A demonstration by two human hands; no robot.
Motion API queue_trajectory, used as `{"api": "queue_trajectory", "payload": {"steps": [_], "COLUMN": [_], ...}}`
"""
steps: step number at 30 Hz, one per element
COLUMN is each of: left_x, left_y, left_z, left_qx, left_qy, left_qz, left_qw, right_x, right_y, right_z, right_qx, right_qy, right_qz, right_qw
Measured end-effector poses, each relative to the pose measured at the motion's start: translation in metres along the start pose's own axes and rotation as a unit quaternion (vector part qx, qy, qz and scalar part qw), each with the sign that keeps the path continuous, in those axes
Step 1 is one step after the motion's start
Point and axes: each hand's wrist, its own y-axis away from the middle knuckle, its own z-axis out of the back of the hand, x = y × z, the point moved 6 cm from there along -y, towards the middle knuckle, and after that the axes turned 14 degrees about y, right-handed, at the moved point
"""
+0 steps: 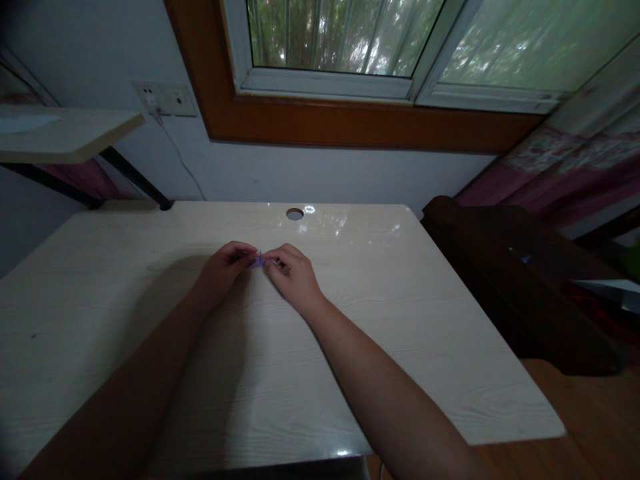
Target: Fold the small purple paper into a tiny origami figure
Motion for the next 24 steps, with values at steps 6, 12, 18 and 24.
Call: {"api": "queue_trajectory", "payload": {"steps": [6, 12, 18, 24], "left_x": [0.003, -0.0013, -0.0012, -0.0008], "left_y": [-0.0003, 0.0016, 0.0012, 0.0012], "left_z": [-0.0005, -0.0024, -0.0011, 0.0], "left_qx": [-0.004, -0.005, -0.008, -0.017], "left_qy": [0.059, 0.083, 0.06, 0.048], "left_qz": [0.021, 0.013, 0.009, 0.007], "left_qw": [0.998, 0.996, 0.998, 0.999], "right_x": [-0.0012, -0.0049, -0.0061, -0.0059], "right_y": [0.0006, -0.0004, -0.0001, 0.001], "right_z": [0.0009, 0.0, -0.0007, -0.0007], "right_qx": [-0.011, -0.021, -0.017, -0.014], "right_qy": [0.005, 0.006, 0.002, 0.003], "right_qz": [-0.01, -0.025, -0.027, -0.028], "right_qw": [1.0, 0.999, 0.999, 1.0]}}
